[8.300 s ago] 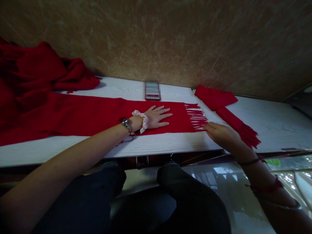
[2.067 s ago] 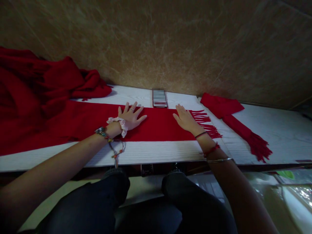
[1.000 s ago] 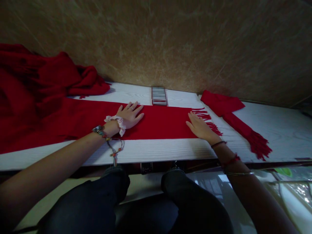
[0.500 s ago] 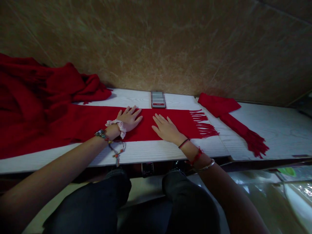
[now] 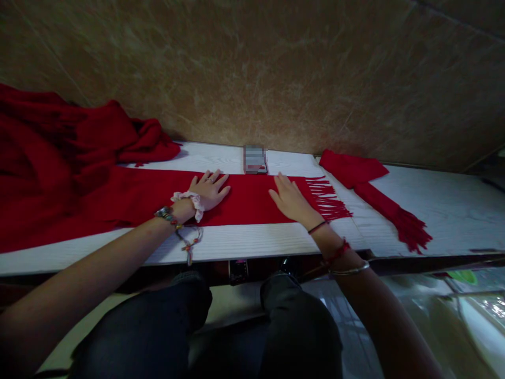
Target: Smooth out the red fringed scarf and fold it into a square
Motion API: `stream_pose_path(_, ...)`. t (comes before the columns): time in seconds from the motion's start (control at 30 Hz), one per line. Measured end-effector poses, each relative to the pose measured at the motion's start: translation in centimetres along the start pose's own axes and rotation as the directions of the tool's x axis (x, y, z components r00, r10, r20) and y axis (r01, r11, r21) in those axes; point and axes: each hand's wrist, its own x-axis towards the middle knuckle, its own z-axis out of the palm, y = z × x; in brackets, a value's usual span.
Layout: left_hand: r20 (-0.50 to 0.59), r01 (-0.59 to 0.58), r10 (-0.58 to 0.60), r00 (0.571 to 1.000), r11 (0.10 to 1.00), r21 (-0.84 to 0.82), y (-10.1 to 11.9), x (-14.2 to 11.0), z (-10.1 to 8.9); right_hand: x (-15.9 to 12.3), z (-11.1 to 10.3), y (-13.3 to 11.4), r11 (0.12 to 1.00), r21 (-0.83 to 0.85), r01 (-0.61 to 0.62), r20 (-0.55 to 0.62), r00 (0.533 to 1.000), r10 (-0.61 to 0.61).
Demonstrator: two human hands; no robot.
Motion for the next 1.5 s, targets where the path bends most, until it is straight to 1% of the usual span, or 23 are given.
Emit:
stream_pose_path(0.1, 0.0, -0.002, 0.002, 1.0, 1.0, 0.01, -0.1, 0.0, 0.0, 1.4, 1.0, -5.5, 0.987, 0.043, 0.153, 0.078, 0.985, -0.156)
stream_pose_path(0.17, -0.002, -0.006, 0.006, 1.0, 1.0, 0.012, -0.1, -0.1, 0.1, 1.7, 1.5, -7.0, 0.976, 0.012, 0.217, 0.123, 0.968, -0.217)
stream_pose_path(0.2, -0.004, -0.007, 0.007, 1.0, 1.0, 0.013, -0.1, -0.1, 0.1, 1.5, 1.7, -6.9, 0.973, -0.013, 0.232, 0.139, 0.964, -0.228)
stream_pose_path(0.23, -0.006, -0.007, 0.007, 1.0, 1.0, 0.012, -0.1, -0.1, 0.1, 1.2, 1.7, -6.3, 0.972, -0.04, 0.233, 0.149, 0.963, -0.224)
stream_pose_path(0.3, -0.007, -0.004, 0.004, 1.0, 1.0, 0.009, -0.1, -0.1, 0.2, 0.4, 1.5, -3.6, 0.977, -0.084, 0.195, 0.151, 0.972, -0.181)
stream_pose_path(0.47, -0.001, -0.005, 0.005, 1.0, 1.0, -0.007, 0.0, -0.1, 0.1, -2.0, -0.1, 6.1, 0.991, -0.112, -0.077, 0.058, 0.995, 0.084)
stream_pose_path(0.53, -0.004, -0.006, 0.006, 1.0, 1.0, -0.012, 0.0, 0.0, 0.1, -2.2, -0.7, 8.0, 0.985, -0.096, -0.147, 0.034, 0.988, 0.15)
stream_pose_path(0.57, -0.005, -0.007, 0.007, 1.0, 1.0, -0.013, 0.0, 0.0, 0.1, -2.1, -0.9, 8.1, 0.98, -0.084, -0.181, 0.023, 0.983, 0.183)
stream_pose_path(0.6, -0.006, -0.009, 0.009, 1.0, 1.0, -0.014, 0.0, 0.0, 0.2, -1.7, -1.0, 7.5, 0.975, -0.069, -0.209, 0.014, 0.977, 0.211)
stream_pose_path(0.67, -0.005, -0.01, 0.01, 1.0, 1.0, -0.012, 0.0, 0.0, 0.2, -0.7, -0.8, 4.5, 0.978, -0.025, -0.207, 0.006, 0.978, 0.207)
stream_pose_path(0.7, -0.006, -0.009, 0.009, 1.0, 1.0, -0.01, 0.0, 0.0, 0.2, -0.1, -0.5, 2.4, 0.986, -0.005, -0.167, 0.018, 0.986, 0.167)
stream_pose_path(0.77, -0.011, -0.006, 0.006, 1.0, 1.0, -0.005, 0.0, -0.1, 0.2, 1.0, 0.3, -2.3, 0.998, 0.059, 0.007, 0.062, 0.998, -0.01)
stream_pose_path(0.83, -0.016, -0.002, 0.002, 1.0, 1.0, -0.001, 0.0, -0.2, 0.2, 1.6, 1.1, -6.1, 0.99, 0.057, 0.129, 0.088, 0.987, -0.134)
stream_pose_path(0.9, -0.016, -0.004, 0.004, 1.0, 1.0, -0.001, 0.1, -0.2, 0.2, 1.6, 1.7, -8.0, 0.981, 0.014, 0.195, 0.133, 0.972, -0.195)
stream_pose_path(0.93, -0.013, -0.005, 0.005, 1.0, 1.0, -0.002, 0.1, -0.2, 0.2, 1.4, 1.9, -8.1, 0.977, -0.011, 0.211, 0.148, 0.967, -0.207)
stream_pose_path(1.0, -0.01, -0.001, 0.001, 1.0, 1.0, -0.005, 0.1, -0.1, 0.2, 0.7, 1.8, -6.7, 0.977, -0.056, 0.208, 0.158, 0.968, -0.197)
stream_pose_path(1.07, -0.012, 0.005, -0.005, 1.0, 1.0, -0.006, 0.1, -0.1, 0.2, -0.3, 1.5, -3.5, 0.984, -0.083, 0.159, 0.152, 0.978, -0.146)
stream_pose_path(1.2, -0.008, 0.002, -0.002, 1.0, 1.0, -0.014, 0.1, -0.1, 0.1, -2.1, 0.3, 4.5, 0.993, -0.111, -0.037, 0.061, 0.997, 0.044)
stream_pose_path(1.27, -0.007, 0.003, -0.003, 1.0, 1.0, -0.018, 0.2, -0.2, 0.1, -2.5, -0.3, 7.1, 0.987, -0.102, -0.123, 0.012, 0.992, 0.125)
stream_pose_path(1.3, -0.007, 0.005, -0.005, 1.0, 1.0, -0.019, 0.2, -0.2, 0.0, -2.5, -0.6, 7.6, 0.982, -0.106, -0.158, 0.008, 0.987, 0.16)
stream_pose_path(1.37, -0.004, 0.008, -0.008, 1.0, 1.0, -0.017, 0.2, -0.2, 0.0, -2.1, -1.0, 6.8, 0.979, -0.105, -0.175, 0.006, 0.984, 0.177)
stream_pose_path(1.43, -0.005, 0.003, -0.003, 1.0, 1.0, -0.016, 0.2, -0.2, 0.0, -1.4, -0.9, 4.0, 0.99, -0.078, -0.119, 0.007, 0.993, 0.12)
stream_pose_path(1.5, -0.015, -0.007, 0.007, 1.0, 1.0, -0.016, 0.1, -0.2, 0.0, -0.7, -0.5, 0.2, 0.999, -0.03, -0.023, 0.05, 0.998, 0.024)
